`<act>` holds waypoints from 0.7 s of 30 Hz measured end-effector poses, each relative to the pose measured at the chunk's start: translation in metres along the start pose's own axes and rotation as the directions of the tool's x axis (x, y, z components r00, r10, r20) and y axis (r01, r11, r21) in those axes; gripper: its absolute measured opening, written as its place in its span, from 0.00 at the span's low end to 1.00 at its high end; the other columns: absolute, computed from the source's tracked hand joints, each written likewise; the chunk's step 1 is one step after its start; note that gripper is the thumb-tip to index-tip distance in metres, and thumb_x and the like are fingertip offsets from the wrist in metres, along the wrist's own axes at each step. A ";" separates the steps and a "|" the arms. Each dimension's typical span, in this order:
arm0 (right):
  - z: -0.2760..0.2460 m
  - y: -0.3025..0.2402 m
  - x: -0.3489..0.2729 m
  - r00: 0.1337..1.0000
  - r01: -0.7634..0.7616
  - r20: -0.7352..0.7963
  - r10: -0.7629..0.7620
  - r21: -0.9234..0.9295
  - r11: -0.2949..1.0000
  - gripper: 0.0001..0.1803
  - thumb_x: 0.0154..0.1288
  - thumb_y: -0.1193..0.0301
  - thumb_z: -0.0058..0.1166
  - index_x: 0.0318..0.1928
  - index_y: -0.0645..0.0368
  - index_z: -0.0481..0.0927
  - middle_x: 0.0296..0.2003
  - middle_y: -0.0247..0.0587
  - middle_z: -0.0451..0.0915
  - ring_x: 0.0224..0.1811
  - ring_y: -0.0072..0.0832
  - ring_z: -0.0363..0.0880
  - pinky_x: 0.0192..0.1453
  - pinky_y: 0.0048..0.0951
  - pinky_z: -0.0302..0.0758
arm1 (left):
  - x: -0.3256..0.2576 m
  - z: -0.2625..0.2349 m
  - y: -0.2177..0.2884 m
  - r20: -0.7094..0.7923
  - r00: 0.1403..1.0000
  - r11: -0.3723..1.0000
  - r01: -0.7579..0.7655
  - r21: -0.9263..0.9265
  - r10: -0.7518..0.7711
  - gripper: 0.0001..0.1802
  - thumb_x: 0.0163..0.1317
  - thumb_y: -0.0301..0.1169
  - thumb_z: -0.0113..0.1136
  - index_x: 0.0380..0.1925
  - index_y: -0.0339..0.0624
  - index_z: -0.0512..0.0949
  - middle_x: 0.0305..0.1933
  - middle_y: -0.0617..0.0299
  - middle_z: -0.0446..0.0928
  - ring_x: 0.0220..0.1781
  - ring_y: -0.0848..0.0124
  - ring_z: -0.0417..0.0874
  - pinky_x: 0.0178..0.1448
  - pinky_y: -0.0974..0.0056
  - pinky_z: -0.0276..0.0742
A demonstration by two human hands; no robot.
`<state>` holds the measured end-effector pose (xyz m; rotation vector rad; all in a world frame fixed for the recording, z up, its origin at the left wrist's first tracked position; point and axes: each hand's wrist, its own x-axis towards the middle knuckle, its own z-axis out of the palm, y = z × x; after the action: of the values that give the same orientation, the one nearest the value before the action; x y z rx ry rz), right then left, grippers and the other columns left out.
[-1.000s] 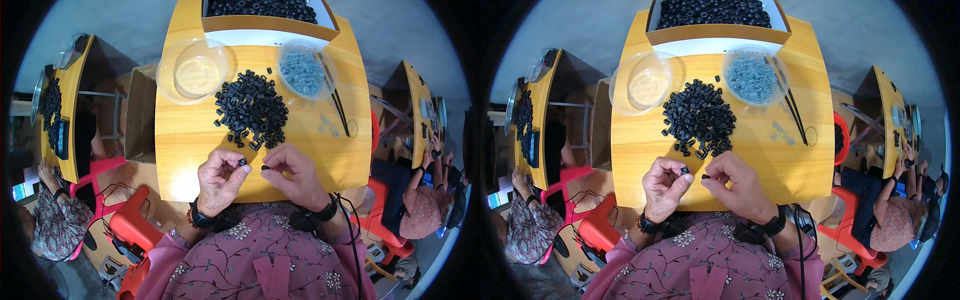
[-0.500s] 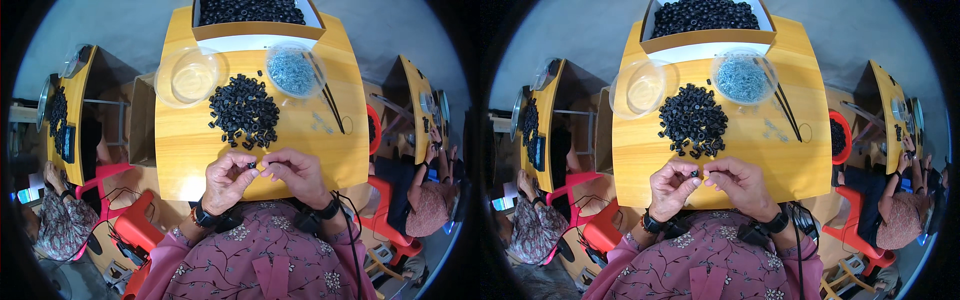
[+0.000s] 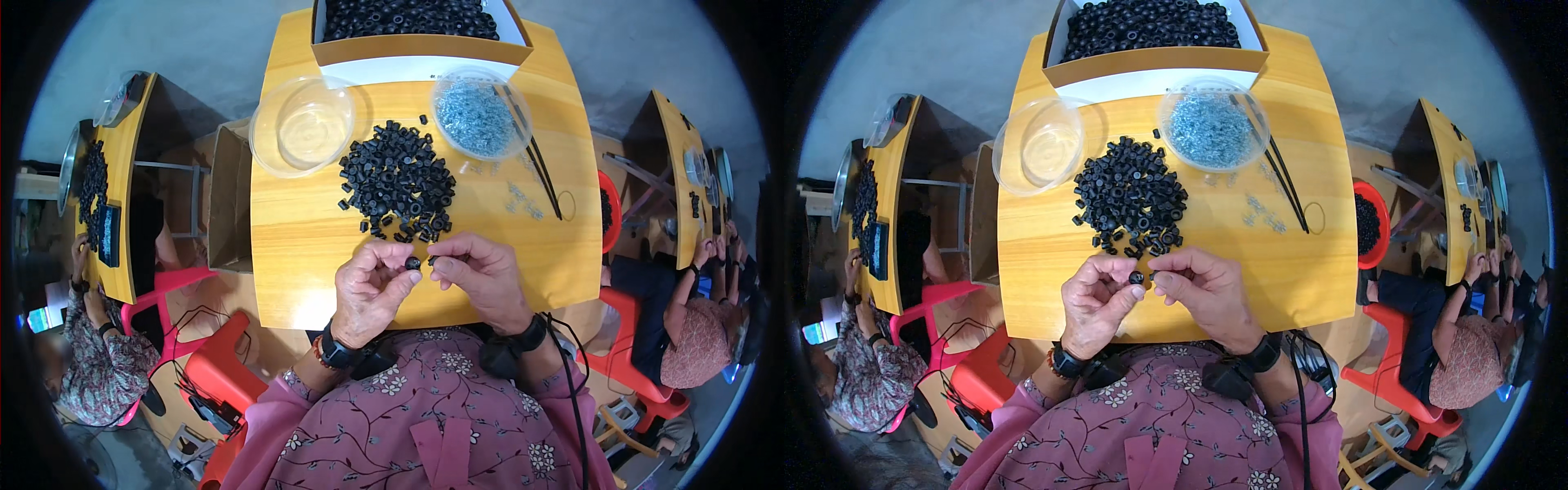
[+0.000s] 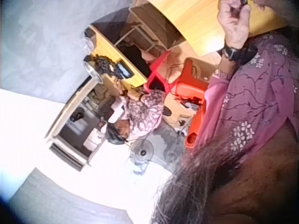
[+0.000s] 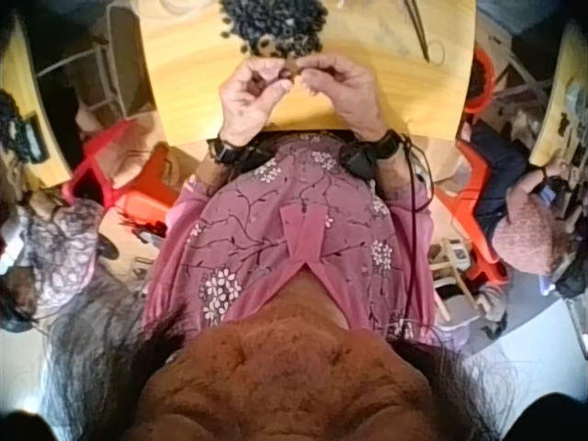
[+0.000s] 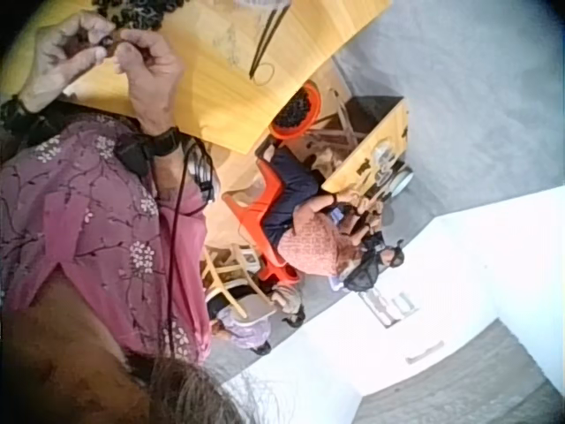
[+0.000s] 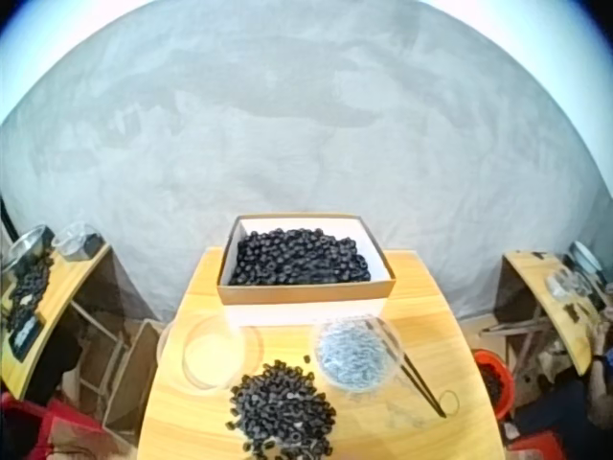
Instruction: Assembling small black plastic components by hand at a workstation.
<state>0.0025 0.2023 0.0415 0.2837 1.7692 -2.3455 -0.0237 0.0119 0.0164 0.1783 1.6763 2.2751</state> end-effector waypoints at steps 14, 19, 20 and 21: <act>0.005 -0.004 0.005 0.986 0.164 0.051 -0.157 -0.173 0.971 0.10 0.67 0.82 0.60 0.48 0.65 0.84 0.38 0.36 0.81 0.39 0.19 0.80 0.43 0.21 0.78 | 0.003 -0.013 -0.009 0.094 0.995 0.993 0.049 -0.107 -0.039 0.15 0.61 0.14 0.67 0.47 0.35 0.78 0.44 0.65 0.76 0.45 0.78 0.79 0.52 0.71 0.79; 0.012 -0.018 0.010 0.947 0.320 0.117 -0.299 -0.433 0.843 0.11 0.64 0.84 0.59 0.45 0.61 0.85 0.36 0.39 0.80 0.38 0.26 0.80 0.42 0.26 0.76 | 0.003 -0.012 -0.007 0.093 0.995 0.994 0.049 -0.099 -0.040 0.16 0.61 0.14 0.67 0.48 0.33 0.79 0.44 0.64 0.78 0.45 0.78 0.79 0.51 0.71 0.79; 0.013 -0.019 0.011 0.939 0.342 0.132 -0.318 -0.473 0.812 0.11 0.64 0.84 0.59 0.45 0.61 0.86 0.36 0.40 0.80 0.38 0.28 0.80 0.42 0.27 0.76 | 0.003 -0.012 -0.007 0.090 0.995 0.993 0.051 -0.105 -0.042 0.16 0.61 0.14 0.67 0.49 0.33 0.79 0.44 0.63 0.79 0.44 0.78 0.80 0.51 0.71 0.80; 0.013 -0.019 0.012 0.931 0.361 0.147 -0.333 -0.486 0.796 0.11 0.64 0.84 0.59 0.45 0.61 0.86 0.36 0.41 0.81 0.38 0.29 0.80 0.42 0.27 0.76 | 0.003 -0.012 -0.007 0.087 0.995 0.993 0.054 -0.109 -0.045 0.16 0.61 0.14 0.66 0.49 0.32 0.79 0.44 0.63 0.80 0.44 0.78 0.80 0.51 0.71 0.80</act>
<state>-0.0150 0.1950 0.0596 -0.2061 2.4954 -1.9433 -0.0288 0.0039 0.0056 0.2023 1.4917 2.2835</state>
